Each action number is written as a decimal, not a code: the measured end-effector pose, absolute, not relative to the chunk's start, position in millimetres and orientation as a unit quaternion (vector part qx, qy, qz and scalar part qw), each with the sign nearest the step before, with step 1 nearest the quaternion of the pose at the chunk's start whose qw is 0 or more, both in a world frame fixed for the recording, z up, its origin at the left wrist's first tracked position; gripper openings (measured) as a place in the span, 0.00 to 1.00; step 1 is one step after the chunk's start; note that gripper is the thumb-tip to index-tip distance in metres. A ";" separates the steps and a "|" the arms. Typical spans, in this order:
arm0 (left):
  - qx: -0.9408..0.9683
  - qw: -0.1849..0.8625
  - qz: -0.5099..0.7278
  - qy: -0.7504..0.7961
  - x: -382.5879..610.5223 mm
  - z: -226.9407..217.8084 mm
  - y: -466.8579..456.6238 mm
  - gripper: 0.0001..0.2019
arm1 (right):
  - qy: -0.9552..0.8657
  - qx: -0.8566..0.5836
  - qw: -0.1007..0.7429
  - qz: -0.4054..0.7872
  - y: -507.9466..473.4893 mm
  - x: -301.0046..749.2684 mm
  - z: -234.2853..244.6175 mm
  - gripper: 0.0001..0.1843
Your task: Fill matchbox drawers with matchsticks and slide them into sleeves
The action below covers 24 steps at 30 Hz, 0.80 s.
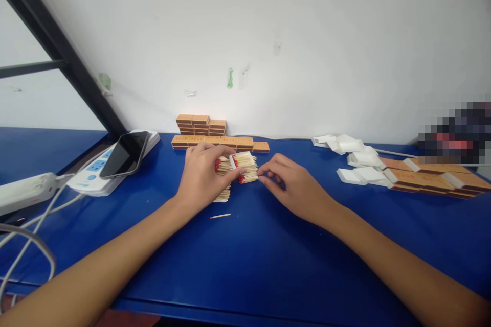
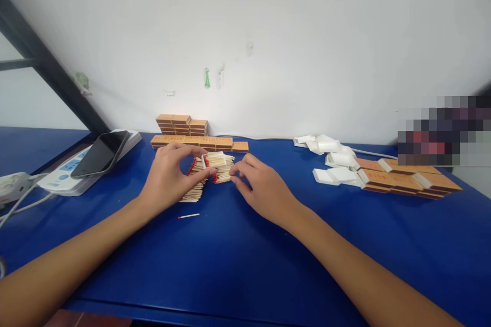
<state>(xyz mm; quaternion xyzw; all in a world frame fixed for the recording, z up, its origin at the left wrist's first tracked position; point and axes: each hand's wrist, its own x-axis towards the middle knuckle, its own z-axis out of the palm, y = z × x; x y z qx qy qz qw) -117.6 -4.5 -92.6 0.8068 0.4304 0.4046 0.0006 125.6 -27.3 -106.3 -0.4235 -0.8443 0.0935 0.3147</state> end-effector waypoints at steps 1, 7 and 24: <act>0.804 0.003 0.405 0.435 -117.8 -92.4 -4.2 0.20 | -0.850 -0.424 0.296 0.097 -26.7 125.5 -108.3 0.06; 0.810 0.000 0.391 0.437 -115.8 -92.3 -6.9 0.21 | -0.853 -0.436 0.266 0.105 -23.7 123.3 -116.1 0.04; 0.823 -0.010 0.363 0.437 -117.9 -94.1 -3.2 0.20 | -0.880 -0.430 0.188 0.076 -26.1 139.5 -102.0 0.09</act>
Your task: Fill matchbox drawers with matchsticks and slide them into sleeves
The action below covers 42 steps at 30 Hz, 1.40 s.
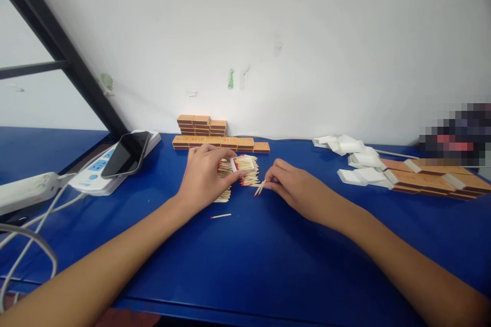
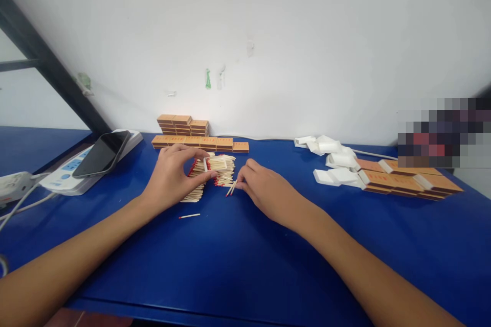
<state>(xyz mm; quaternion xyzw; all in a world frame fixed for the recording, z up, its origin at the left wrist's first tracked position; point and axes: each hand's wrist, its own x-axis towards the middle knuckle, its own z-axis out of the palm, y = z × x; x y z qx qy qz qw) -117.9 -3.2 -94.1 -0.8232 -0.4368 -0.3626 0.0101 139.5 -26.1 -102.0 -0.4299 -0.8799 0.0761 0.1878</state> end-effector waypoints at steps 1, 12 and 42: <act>-0.824 0.011 -0.358 -0.439 -117.9 -94.3 -2.9 0.20 | -0.880 -0.433 0.187 0.062 -25.4 142.9 -98.8 0.10; -0.859 -0.009 -0.339 -0.383 -114.4 -96.3 -7.2 0.23 | -0.853 -0.450 0.266 -0.007 -24.0 135.3 -88.9 0.09; -0.848 -0.006 -0.366 -0.383 -118.2 -97.2 -3.8 0.24 | -0.866 -0.436 0.125 0.213 -24.4 150.2 -91.9 0.08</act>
